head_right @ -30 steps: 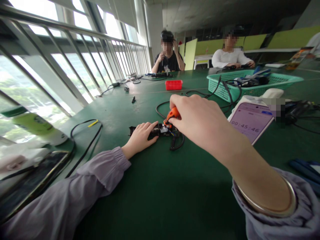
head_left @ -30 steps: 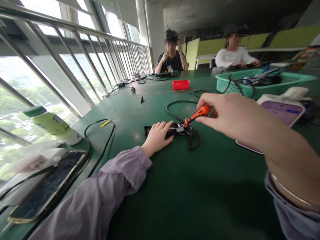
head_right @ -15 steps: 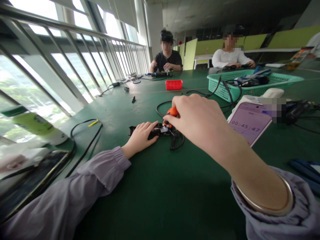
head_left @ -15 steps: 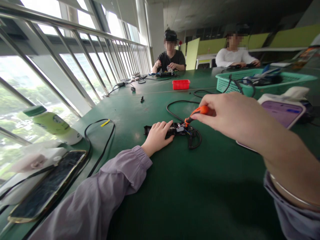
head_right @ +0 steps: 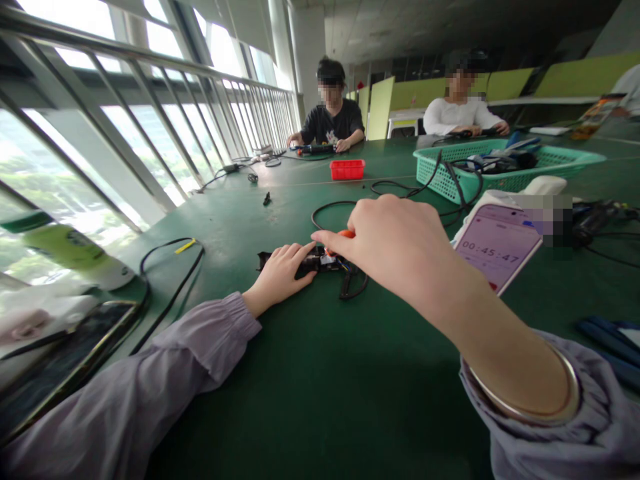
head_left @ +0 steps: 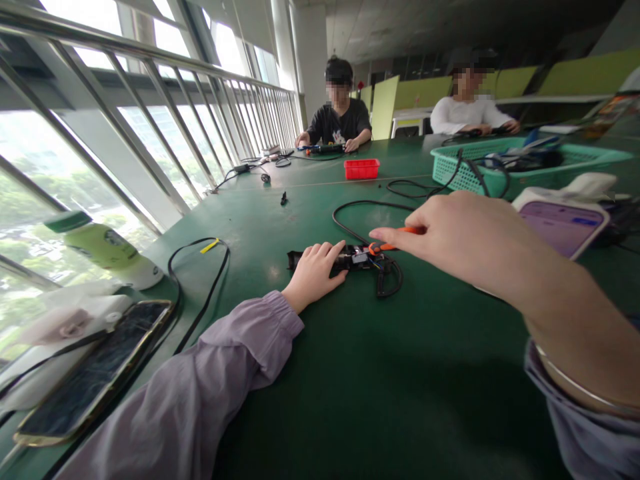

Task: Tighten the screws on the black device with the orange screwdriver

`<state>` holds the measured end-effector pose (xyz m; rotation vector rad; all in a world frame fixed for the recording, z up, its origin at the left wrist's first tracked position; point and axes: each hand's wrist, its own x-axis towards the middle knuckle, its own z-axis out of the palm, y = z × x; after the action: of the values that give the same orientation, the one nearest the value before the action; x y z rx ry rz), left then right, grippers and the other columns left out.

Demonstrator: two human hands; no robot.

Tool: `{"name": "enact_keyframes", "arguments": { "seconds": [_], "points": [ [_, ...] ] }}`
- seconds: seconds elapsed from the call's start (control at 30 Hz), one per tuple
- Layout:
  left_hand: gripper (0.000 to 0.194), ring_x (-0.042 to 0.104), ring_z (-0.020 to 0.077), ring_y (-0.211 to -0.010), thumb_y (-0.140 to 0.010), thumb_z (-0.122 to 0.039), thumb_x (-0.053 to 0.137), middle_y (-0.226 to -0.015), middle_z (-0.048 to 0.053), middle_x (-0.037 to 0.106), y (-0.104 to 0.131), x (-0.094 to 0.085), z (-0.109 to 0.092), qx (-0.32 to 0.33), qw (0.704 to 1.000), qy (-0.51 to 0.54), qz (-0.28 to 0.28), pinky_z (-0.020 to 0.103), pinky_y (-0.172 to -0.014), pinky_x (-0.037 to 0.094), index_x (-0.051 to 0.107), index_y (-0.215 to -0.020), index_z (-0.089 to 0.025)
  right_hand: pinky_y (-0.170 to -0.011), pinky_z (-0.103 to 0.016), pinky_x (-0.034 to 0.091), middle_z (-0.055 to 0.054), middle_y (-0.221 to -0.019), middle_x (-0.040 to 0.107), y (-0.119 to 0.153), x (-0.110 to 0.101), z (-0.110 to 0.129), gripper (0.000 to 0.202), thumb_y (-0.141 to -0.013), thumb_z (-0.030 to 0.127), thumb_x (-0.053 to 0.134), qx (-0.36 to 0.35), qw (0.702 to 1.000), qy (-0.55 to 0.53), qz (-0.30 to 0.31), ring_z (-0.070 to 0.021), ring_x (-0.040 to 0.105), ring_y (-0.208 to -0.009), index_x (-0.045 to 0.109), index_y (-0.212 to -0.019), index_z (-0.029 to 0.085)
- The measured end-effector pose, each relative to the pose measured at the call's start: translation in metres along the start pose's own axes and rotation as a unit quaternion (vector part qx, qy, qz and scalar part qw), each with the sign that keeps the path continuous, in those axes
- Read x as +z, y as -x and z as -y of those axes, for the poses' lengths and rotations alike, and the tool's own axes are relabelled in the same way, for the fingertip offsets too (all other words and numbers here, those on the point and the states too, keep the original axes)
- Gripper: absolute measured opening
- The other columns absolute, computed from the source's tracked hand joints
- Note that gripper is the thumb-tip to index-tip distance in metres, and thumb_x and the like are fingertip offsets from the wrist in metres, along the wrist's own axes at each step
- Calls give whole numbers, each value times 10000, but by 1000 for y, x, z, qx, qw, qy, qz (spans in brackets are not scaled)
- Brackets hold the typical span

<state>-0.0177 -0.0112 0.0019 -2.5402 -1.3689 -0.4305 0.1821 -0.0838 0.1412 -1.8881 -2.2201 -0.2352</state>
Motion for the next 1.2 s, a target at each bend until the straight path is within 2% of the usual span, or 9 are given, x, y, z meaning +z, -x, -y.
{"name": "enact_keyframes", "arguments": {
  "seconds": [0.17, 0.37, 0.5, 0.57, 0.73, 0.93, 1.0, 1.13, 1.2],
  "points": [
    [560, 503, 245, -977, -848, -391, 464, -1080, 87, 552, 0, 0, 0, 1, 1000, 0, -1, 374, -879, 401, 379, -1351, -161, -450, -262, 260, -15, -584, 585, 0, 1, -1, 239, -771, 475, 584, -24, 997, -17, -68, -169, 506, -495, 577, -762, 236],
    [548, 500, 246, -981, -846, -395, 465, -1084, 90, 549, -1, 1, 1, 2, 1000, -2, -1, 373, -880, 400, 400, -1334, -154, -435, -274, 240, -26, -425, 464, 0, 1, 0, 559, -805, 653, 390, -16, 1000, -10, -20, -139, 418, -395, 500, -496, 201],
    [559, 499, 238, -979, -846, -394, 466, -1083, 83, 545, -1, 2, 1, 2, 1000, 0, -3, 369, -890, 395, 373, -1352, -174, -445, -263, 252, -13, -540, 545, -1, 3, -1, 284, -804, 497, 518, -39, 997, -34, -56, -148, 463, -447, 582, -770, 222],
    [560, 500, 236, -977, -847, -393, 465, -1080, 82, 545, 0, 2, 1, 1, 1000, 1, -2, 368, -891, 395, 369, -1354, -175, -449, -260, 255, -4, -557, 552, -1, 4, -1, 243, -797, 470, 541, -44, 996, -41, -65, -150, 468, -458, 583, -819, 232],
    [539, 500, 243, -982, -844, -400, 467, -1077, 87, 549, 0, 0, 0, -2, 1000, -1, 2, 374, -886, 400, 402, -1325, -164, -486, -289, 277, 12, -375, 396, -1, 5, 0, 529, -786, 638, 454, -42, 998, -22, -45, -129, 381, -383, 489, -485, 204],
    [564, 502, 235, -980, -846, -386, 473, -1081, 82, 550, 0, 0, 1, 2, 1000, -2, 0, 363, -892, 398, 377, -1352, -156, -527, -270, 283, 56, -437, 441, -4, 11, -2, 214, -782, 410, 578, -82, 986, -40, -138, -101, 354, -382, 568, -729, 203],
    [564, 502, 234, -981, -847, -388, 472, -1082, 82, 550, 0, 1, 0, 1, 1000, -2, 0, 365, -893, 398, 376, -1353, -160, -526, -273, 275, 58, -417, 407, -5, 12, -2, 252, -798, 423, 559, -80, 986, -44, -142, -97, 328, -371, 554, -680, 201],
    [564, 502, 237, -983, -847, -394, 471, -1084, 83, 552, -1, 1, 1, 0, 1000, 0, 1, 369, -893, 398, 379, -1350, -158, -530, -293, 261, 49, -347, 292, -8, 14, -2, 523, -805, 563, 493, -68, 988, -48, -129, -89, 274, -352, 403, -439, 201],
    [565, 501, 238, -988, -846, -395, 472, -1086, 83, 551, -1, 2, 1, 0, 1000, 1, 0, 371, -894, 398, 376, -1352, -162, -529, -290, 252, 50, -358, 302, -10, 15, -1, 497, -799, 547, 507, -67, 986, -52, -141, -89, 270, -360, 399, -458, 203]
  ]
}}
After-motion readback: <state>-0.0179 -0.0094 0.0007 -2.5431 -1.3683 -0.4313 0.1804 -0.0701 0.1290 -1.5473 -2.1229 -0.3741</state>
